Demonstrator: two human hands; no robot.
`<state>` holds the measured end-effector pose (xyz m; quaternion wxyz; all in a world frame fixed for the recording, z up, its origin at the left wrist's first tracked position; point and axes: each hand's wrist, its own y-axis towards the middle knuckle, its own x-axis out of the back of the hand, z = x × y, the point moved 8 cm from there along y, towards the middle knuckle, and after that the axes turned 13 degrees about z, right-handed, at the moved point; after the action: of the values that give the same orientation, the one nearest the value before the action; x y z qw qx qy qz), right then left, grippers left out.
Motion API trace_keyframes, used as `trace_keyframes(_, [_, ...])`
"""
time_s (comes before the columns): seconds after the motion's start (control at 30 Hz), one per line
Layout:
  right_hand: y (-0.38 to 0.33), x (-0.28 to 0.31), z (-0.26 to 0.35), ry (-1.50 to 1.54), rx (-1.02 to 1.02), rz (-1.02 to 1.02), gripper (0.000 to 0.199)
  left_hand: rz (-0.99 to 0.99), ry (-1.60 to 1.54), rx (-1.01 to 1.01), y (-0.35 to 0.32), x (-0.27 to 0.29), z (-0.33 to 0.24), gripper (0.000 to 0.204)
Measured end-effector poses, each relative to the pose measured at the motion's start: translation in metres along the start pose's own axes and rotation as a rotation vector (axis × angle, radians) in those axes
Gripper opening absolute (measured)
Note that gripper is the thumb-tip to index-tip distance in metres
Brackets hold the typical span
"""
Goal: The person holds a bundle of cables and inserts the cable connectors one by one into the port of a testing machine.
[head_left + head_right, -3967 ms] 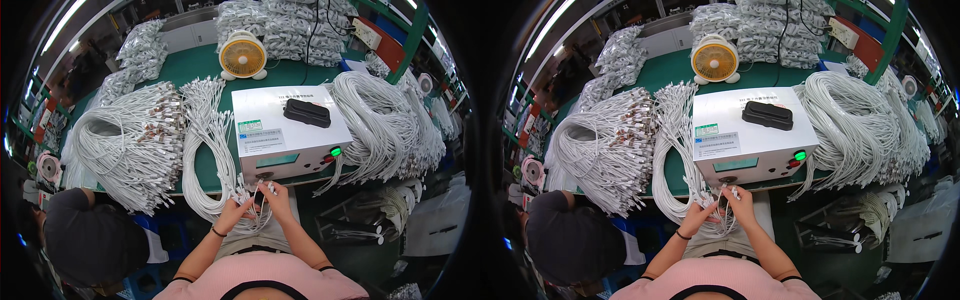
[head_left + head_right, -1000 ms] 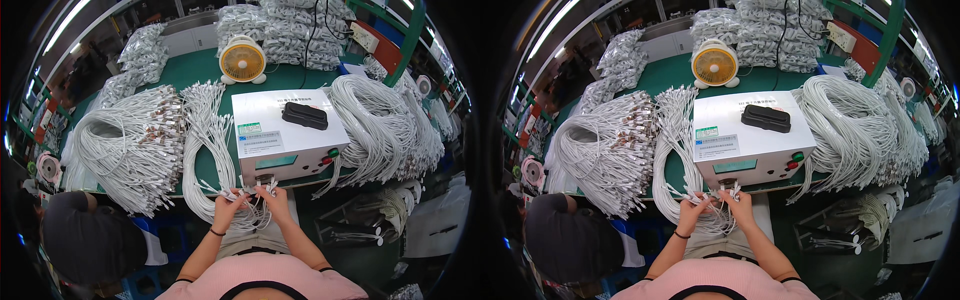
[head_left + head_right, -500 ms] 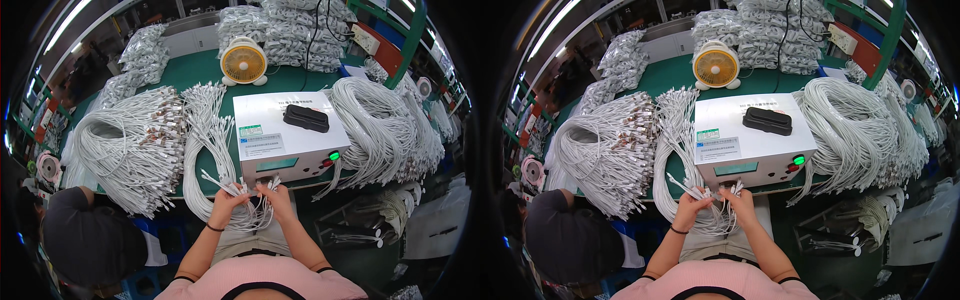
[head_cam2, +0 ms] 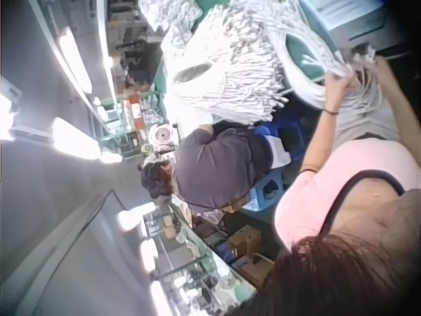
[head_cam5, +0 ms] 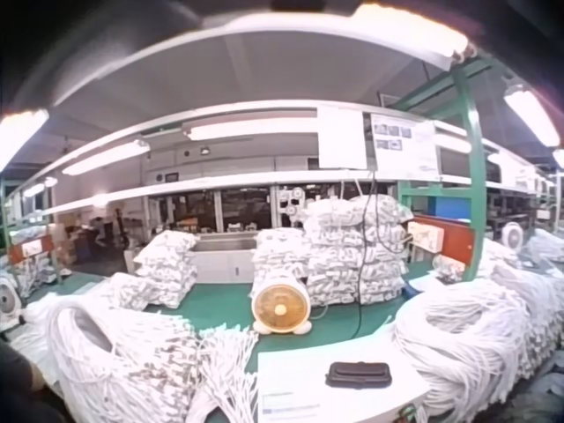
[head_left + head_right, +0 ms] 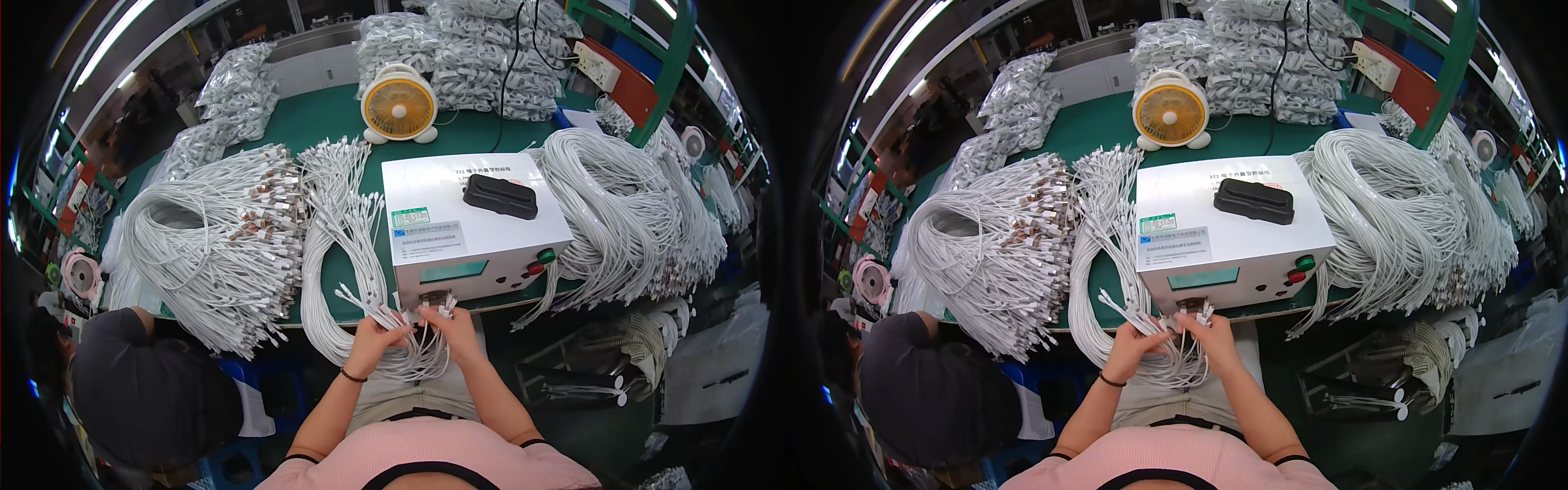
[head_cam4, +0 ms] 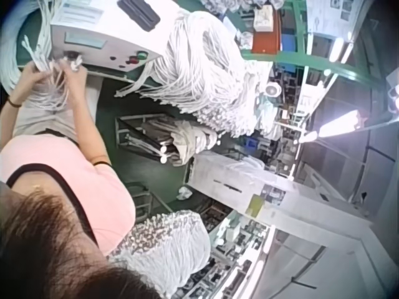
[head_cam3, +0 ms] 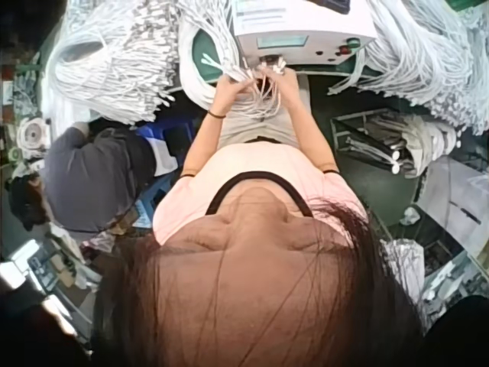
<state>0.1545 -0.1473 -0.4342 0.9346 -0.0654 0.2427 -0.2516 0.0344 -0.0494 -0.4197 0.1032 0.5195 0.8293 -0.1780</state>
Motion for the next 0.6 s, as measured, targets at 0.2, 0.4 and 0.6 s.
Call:
trace_keyframes(0.2, [0.005,-0.006,0.012,0.088,-0.022,0.013,0.018,-0.031,-0.038,-0.036,0.008,0.003,-0.011,0.02])
trace_keyframes(0.4, [0.006,-0.006,0.012,0.085,-0.01,0.012,0.018,-0.046,-0.025,-0.034,0.007,0.0,-0.013,0.019])
trace_keyframes(0.6, [0.001,-0.013,0.011,-0.257,-0.027,0.088,0.018,0.029,0.101,-0.011,0.006,-0.001,-0.005,0.018])
